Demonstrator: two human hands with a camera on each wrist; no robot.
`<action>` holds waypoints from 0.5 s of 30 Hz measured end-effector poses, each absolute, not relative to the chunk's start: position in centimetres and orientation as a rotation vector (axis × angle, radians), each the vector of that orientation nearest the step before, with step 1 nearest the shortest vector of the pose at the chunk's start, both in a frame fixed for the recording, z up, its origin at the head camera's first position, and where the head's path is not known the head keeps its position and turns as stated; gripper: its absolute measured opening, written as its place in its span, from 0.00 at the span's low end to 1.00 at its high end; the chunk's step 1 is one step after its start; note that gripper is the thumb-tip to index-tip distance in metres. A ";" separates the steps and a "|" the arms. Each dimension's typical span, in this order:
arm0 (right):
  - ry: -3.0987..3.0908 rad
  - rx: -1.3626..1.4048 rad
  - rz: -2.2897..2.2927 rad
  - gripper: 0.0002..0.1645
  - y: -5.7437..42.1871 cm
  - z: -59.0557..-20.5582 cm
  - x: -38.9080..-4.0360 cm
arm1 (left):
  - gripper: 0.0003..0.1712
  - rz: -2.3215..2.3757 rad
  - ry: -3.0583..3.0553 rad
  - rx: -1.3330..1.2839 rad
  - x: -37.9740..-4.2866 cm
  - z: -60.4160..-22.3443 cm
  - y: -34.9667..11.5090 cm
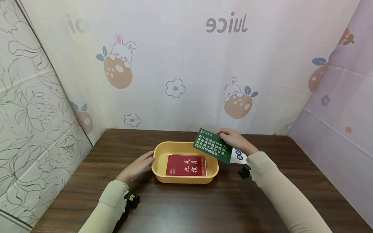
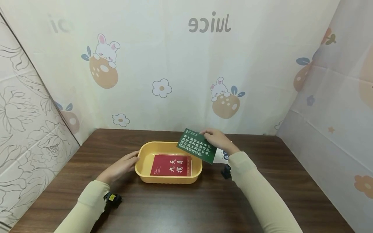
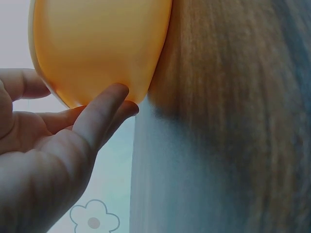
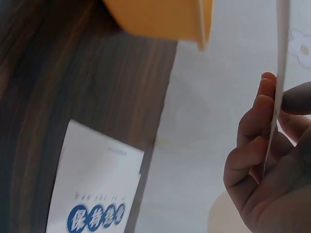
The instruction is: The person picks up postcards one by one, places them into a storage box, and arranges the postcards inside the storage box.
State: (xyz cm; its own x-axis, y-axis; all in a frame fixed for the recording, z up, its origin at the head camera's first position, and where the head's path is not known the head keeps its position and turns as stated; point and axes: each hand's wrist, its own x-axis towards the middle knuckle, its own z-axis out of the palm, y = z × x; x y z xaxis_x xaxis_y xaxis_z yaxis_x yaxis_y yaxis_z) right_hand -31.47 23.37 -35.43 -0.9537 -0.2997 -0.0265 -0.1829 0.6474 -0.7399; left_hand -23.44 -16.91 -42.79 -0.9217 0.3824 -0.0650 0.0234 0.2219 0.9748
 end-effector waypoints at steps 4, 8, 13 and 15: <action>2.708 -0.449 -1.157 0.24 22.0 -35.1 -31.3 | 0.31 1.749 2.210 0.378 -23.4 -42.7 -16.9; 2.682 -0.502 -1.131 0.23 21.0 -34.9 -31.4 | 0.31 1.748 2.213 0.379 -23.5 -42.9 -17.0; 2.661 -0.576 -1.078 0.22 20.0 -34.5 -31.4 | 0.31 1.753 2.209 0.385 -23.6 -43.0 -17.0; 2.648 -0.601 -1.058 0.22 19.6 -34.4 -31.4 | 0.31 1.756 2.208 0.385 -23.6 -43.0 -17.0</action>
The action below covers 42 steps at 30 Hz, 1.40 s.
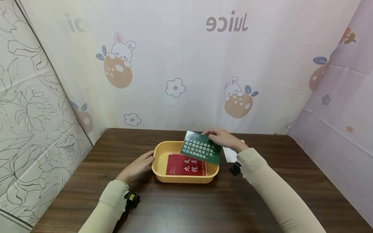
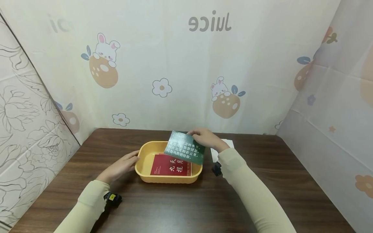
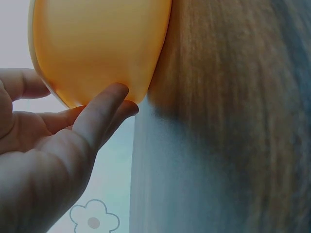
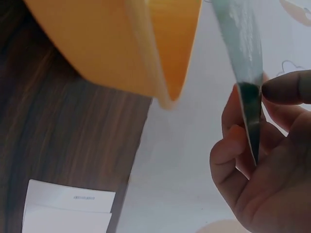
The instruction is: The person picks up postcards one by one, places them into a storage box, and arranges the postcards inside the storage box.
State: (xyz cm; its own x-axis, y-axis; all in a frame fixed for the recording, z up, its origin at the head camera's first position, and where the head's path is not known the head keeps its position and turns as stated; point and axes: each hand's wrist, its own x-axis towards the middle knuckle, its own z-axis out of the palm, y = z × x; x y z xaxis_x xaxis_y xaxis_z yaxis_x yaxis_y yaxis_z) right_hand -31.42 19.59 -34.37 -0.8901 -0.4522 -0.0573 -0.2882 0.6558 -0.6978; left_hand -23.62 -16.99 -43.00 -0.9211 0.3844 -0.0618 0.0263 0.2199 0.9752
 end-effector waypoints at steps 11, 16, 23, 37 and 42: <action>2.561 -0.762 -0.946 0.21 17.1 -33.8 -31.6 | 0.31 1.748 2.222 0.374 -23.6 -42.9 -16.9; 2.531 -0.786 -0.889 0.21 16.3 -33.5 -31.7 | 0.31 1.731 2.238 0.378 -23.6 -42.8 -16.9; 2.413 -0.831 -0.824 0.20 15.6 -33.7 -31.7 | 0.31 1.724 2.240 0.378 -23.6 -42.7 -16.8; 2.354 -0.759 -0.718 0.18 14.4 -34.3 -32.5 | 0.31 1.720 2.243 0.367 -23.5 -42.7 -16.9; 2.369 -0.770 -0.673 0.18 13.9 -34.7 -32.8 | 0.31 1.707 2.250 0.360 -23.6 -42.7 -16.9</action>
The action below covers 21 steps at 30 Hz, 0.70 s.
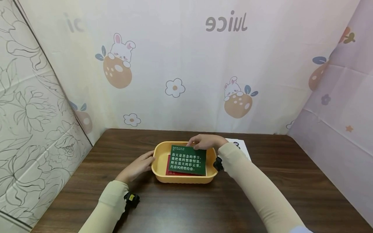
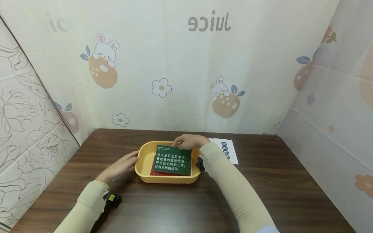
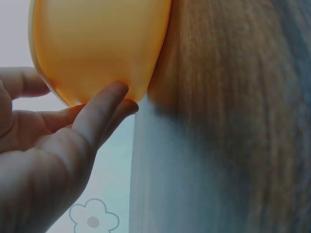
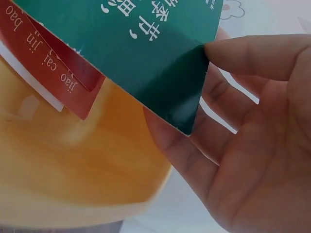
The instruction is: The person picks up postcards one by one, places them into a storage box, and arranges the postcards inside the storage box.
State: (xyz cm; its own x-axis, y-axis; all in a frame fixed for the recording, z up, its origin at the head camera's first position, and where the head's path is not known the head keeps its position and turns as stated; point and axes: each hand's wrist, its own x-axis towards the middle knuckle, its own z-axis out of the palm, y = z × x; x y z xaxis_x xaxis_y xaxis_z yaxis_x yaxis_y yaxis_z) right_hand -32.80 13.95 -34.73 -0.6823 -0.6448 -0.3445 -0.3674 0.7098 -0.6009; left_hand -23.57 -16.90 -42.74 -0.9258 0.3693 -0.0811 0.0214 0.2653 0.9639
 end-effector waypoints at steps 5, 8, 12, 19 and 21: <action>2.392 -0.826 -0.559 0.19 13.4 -34.9 -32.9 | 0.31 1.707 2.257 0.330 -23.6 -42.8 -16.9; 2.426 -0.821 -0.501 0.22 13.0 -34.9 -32.8 | 0.31 1.708 2.260 0.343 -23.6 -42.8 -16.9; 2.509 -0.769 -0.397 0.25 12.4 -35.0 -32.3 | 0.32 1.712 2.251 0.374 -23.6 -42.7 -16.9; 2.571 -0.729 -0.309 0.24 12.0 -35.4 -31.9 | 0.31 1.715 2.245 0.358 -23.6 -42.7 -16.9; 2.573 -0.725 -0.279 0.23 12.0 -35.6 -31.9 | 0.31 1.712 2.245 0.355 -23.6 -42.8 -16.9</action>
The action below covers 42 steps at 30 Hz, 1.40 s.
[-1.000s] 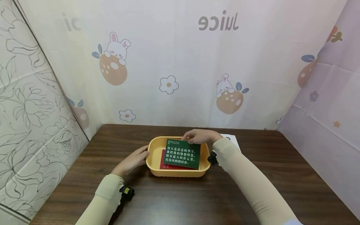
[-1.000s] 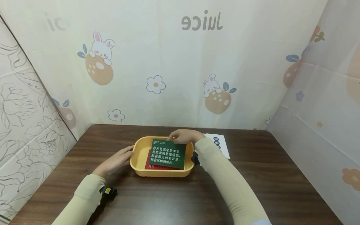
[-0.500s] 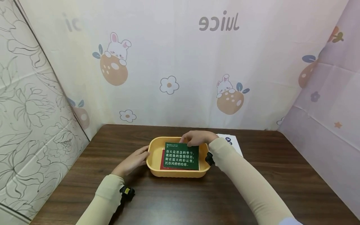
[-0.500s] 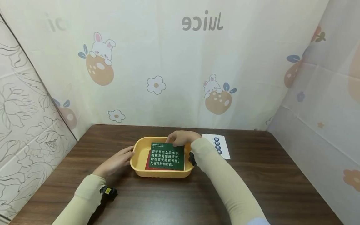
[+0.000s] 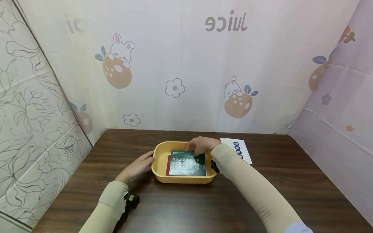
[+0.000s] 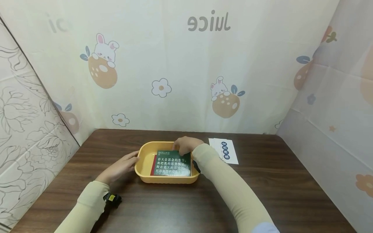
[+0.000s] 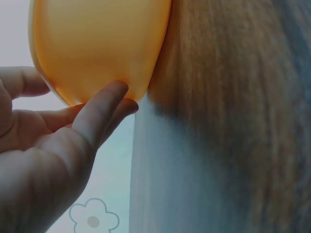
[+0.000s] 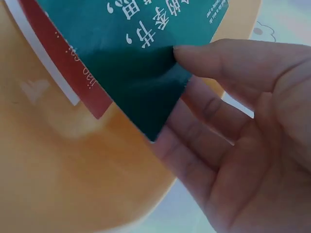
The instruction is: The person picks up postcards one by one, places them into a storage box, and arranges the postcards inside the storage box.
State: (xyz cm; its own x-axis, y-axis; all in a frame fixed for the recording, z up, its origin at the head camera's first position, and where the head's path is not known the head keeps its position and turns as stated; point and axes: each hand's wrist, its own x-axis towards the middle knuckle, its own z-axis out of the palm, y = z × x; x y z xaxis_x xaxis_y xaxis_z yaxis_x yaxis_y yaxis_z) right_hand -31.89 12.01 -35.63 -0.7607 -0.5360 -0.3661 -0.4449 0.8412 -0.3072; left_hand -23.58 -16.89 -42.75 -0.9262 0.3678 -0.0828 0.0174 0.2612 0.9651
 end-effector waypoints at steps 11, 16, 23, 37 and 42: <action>2.589 -0.706 -0.232 0.20 11.9 -35.5 -31.8 | 0.31 1.715 2.233 0.379 -23.4 -42.4 -16.9; 2.592 -0.731 -0.200 0.21 12.3 -35.1 -31.6 | 0.31 1.714 2.231 0.386 -23.4 -42.4 -17.0; 2.613 -0.735 -0.277 0.20 13.3 -34.8 -31.5 | 0.31 1.712 2.243 0.370 -23.5 -42.7 -16.9; 2.907 -0.702 -0.691 0.18 16.5 -34.0 -31.9 | 0.31 1.710 2.251 0.336 -23.5 -42.7 -16.7; 2.938 -0.622 -0.706 0.18 17.8 -33.6 -32.0 | 0.31 1.711 2.246 0.342 -23.5 -42.7 -16.8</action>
